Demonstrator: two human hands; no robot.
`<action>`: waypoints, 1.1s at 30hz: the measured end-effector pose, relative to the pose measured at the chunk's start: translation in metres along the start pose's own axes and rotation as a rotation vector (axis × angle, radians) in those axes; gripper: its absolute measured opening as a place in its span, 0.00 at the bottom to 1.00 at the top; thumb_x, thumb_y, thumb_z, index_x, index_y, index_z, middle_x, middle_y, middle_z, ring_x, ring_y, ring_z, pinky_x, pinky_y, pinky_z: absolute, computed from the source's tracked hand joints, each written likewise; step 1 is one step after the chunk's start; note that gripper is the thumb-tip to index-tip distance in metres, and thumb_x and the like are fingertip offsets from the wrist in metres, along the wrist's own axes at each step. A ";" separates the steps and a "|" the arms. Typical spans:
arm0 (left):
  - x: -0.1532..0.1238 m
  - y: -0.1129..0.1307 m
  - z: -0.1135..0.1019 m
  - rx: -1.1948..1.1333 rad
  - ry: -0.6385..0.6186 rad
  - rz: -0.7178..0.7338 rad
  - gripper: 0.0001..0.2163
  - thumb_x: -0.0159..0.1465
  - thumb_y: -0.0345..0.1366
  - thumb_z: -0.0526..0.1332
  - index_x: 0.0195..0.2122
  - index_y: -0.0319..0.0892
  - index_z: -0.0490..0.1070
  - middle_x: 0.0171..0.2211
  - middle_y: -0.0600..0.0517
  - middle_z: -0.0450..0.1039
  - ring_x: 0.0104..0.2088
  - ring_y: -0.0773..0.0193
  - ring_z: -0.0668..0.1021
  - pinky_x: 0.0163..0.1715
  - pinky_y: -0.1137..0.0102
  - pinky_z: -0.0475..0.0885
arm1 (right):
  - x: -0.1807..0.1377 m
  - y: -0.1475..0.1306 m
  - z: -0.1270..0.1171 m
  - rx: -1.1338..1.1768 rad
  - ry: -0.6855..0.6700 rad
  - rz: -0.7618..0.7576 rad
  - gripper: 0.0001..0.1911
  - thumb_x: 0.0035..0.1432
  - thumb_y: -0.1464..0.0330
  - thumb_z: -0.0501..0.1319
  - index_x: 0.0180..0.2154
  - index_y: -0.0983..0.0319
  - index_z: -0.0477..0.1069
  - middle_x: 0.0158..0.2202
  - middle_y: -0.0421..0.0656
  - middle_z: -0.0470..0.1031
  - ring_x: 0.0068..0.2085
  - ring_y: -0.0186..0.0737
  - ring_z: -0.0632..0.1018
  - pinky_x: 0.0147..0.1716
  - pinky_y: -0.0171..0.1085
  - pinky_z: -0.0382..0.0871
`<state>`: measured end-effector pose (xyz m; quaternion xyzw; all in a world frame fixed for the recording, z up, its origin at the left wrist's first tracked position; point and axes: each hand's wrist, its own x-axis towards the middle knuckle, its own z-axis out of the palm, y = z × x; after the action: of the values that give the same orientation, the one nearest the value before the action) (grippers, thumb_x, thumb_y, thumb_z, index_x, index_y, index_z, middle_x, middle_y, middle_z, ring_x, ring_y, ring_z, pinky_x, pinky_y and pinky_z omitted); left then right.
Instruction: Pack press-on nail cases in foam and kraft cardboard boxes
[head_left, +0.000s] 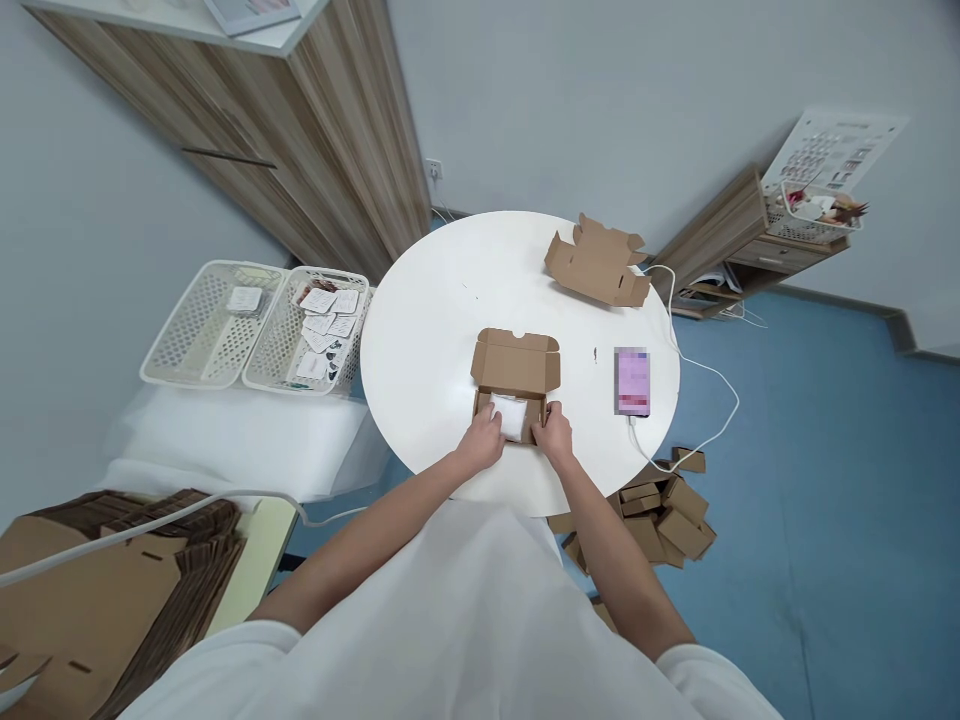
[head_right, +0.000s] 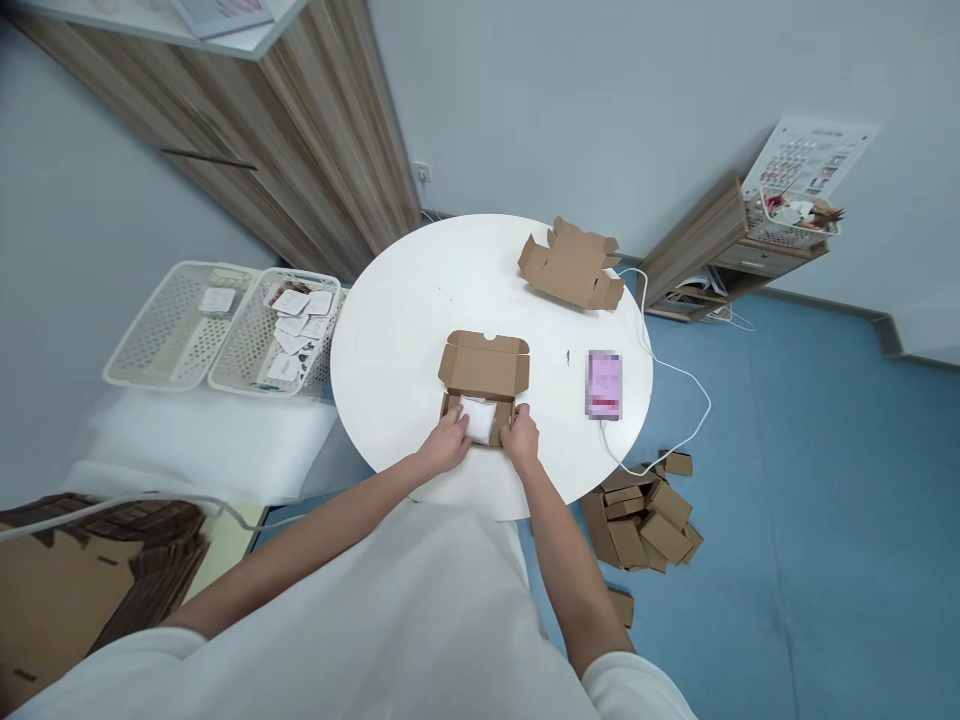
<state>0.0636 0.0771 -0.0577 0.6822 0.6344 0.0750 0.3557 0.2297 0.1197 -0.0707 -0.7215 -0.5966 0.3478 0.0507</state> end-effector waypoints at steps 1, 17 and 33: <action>-0.001 0.000 0.000 0.000 0.009 0.008 0.18 0.57 0.30 0.53 0.50 0.34 0.59 0.58 0.36 0.51 0.58 0.49 0.58 0.54 0.59 0.58 | 0.001 0.000 0.001 0.004 0.003 0.000 0.16 0.46 0.74 0.53 0.40 0.59 0.56 0.30 0.39 0.70 0.29 0.38 0.71 0.26 0.34 0.60; -0.004 0.000 -0.014 -0.088 0.115 0.030 0.18 0.58 0.33 0.53 0.50 0.40 0.62 0.55 0.43 0.57 0.56 0.54 0.61 0.54 0.60 0.60 | -0.011 -0.001 0.003 0.050 0.037 0.024 0.23 0.47 0.61 0.57 0.46 0.58 0.57 0.36 0.42 0.70 0.34 0.41 0.73 0.28 0.36 0.61; 0.068 -0.040 -0.077 -0.707 0.124 -0.452 0.17 0.59 0.47 0.52 0.35 0.37 0.70 0.32 0.46 0.74 0.29 0.64 0.76 0.31 0.70 0.69 | 0.064 -0.034 -0.065 0.862 -0.323 0.091 0.23 0.53 0.49 0.48 0.35 0.61 0.67 0.31 0.43 0.69 0.19 0.29 0.64 0.15 0.31 0.59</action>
<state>0.0011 0.1675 -0.0475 0.3561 0.7236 0.2488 0.5364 0.2413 0.2091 -0.0336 -0.5967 -0.3656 0.6739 0.2370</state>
